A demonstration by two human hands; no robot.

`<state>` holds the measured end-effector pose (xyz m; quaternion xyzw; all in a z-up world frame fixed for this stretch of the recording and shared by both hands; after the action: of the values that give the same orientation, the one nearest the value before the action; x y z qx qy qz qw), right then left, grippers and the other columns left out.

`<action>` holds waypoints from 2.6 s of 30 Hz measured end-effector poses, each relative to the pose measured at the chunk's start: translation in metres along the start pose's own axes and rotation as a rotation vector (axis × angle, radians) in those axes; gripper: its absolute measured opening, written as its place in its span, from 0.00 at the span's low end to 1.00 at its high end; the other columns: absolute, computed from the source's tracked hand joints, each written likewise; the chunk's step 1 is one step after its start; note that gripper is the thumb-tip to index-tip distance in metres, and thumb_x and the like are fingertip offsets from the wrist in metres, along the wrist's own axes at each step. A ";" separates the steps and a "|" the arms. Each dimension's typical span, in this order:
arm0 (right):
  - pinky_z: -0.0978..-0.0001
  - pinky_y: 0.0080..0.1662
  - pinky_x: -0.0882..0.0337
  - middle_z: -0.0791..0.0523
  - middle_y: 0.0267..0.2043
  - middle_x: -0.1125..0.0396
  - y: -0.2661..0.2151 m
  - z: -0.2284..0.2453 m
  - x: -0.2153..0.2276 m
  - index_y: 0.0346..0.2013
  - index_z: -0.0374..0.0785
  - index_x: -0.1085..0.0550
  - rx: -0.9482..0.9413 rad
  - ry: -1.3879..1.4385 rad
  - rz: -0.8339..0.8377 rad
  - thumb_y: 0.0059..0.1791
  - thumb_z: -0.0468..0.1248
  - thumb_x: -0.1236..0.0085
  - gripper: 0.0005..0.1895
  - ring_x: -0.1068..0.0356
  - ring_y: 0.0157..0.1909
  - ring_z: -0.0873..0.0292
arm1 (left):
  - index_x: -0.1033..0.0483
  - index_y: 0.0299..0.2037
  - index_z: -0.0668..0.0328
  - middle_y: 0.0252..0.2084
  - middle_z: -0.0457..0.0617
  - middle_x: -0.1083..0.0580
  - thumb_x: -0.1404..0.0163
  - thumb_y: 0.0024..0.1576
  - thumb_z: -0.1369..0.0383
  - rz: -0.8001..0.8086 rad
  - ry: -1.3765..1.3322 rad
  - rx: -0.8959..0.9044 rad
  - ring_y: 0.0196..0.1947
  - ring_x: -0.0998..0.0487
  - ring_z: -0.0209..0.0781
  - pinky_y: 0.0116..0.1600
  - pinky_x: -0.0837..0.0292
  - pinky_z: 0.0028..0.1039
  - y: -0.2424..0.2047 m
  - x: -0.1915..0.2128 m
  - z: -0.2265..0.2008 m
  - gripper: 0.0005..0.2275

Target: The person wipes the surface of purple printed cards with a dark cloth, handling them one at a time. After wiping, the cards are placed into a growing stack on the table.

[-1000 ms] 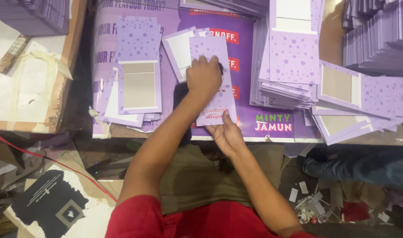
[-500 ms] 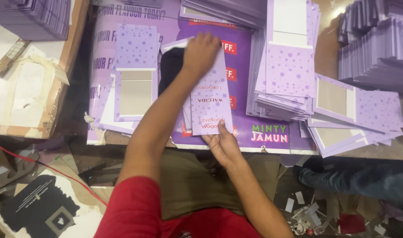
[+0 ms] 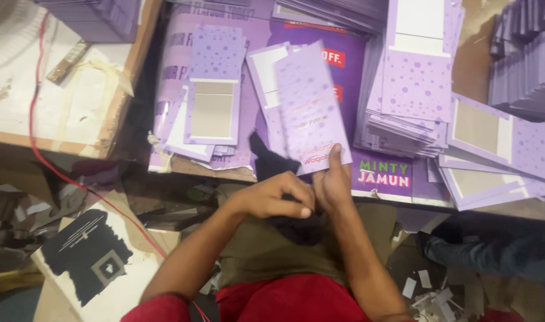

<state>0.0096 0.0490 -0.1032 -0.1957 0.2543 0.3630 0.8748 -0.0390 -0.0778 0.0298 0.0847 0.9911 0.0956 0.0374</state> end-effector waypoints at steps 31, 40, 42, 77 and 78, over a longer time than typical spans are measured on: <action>0.38 0.73 0.64 0.27 0.74 0.62 0.006 0.009 -0.050 0.69 0.15 0.68 0.331 -1.465 -0.147 0.27 0.66 0.20 0.87 0.64 0.77 0.26 | 0.21 0.25 0.61 0.26 0.54 0.26 0.46 0.48 0.59 -0.544 0.991 0.107 0.32 0.25 0.56 0.37 0.31 0.44 0.063 0.123 0.058 0.12; 0.49 0.76 0.47 0.41 0.75 0.43 -0.007 0.024 -0.047 0.76 0.27 0.50 0.533 -1.378 -0.137 0.41 0.45 0.23 0.60 0.43 0.77 0.37 | 0.22 0.23 0.67 0.18 0.53 0.29 0.48 0.48 0.61 -0.082 0.540 0.424 0.19 0.29 0.45 0.29 0.34 0.37 0.023 0.096 0.103 0.13; 0.50 0.75 0.46 0.42 0.73 0.42 -0.002 0.015 -0.037 0.73 0.29 0.47 0.481 -1.405 -0.174 0.38 0.41 0.24 0.57 0.43 0.76 0.38 | 0.22 0.24 0.68 0.19 0.45 0.28 0.47 0.48 0.65 0.061 0.226 0.425 0.22 0.31 0.35 0.28 0.37 0.32 0.019 0.080 0.103 0.11; 0.56 0.61 0.30 0.50 0.47 0.27 -0.059 0.171 -0.071 0.47 0.33 0.22 0.968 -1.451 -0.306 0.49 0.35 0.26 0.16 0.28 0.52 0.47 | 0.22 0.31 0.69 0.30 0.63 0.23 0.49 0.51 0.58 -1.108 0.325 0.368 0.33 0.23 0.59 0.41 0.30 0.39 -0.036 0.107 0.042 0.17; 0.45 0.69 0.40 0.49 0.61 0.31 -0.042 0.184 -0.065 0.64 0.34 0.29 0.830 -1.606 -0.401 0.51 0.44 0.24 0.33 0.35 0.64 0.44 | 0.21 0.34 0.66 0.31 0.63 0.22 0.47 0.54 0.54 -1.211 0.641 0.622 0.34 0.20 0.62 0.42 0.29 0.42 -0.046 0.099 0.037 0.19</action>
<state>0.0568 0.0837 0.0878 0.4034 -0.3574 0.1114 0.8350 -0.1406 -0.0987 -0.0212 -0.5003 0.8081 -0.2061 -0.2327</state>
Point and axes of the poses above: each hand's wrist, its own y-axis towards the middle knuckle, its own x-axis out of the back of the hand, z = x × y, the point moved 8 cm from there along y, towards the middle knuckle
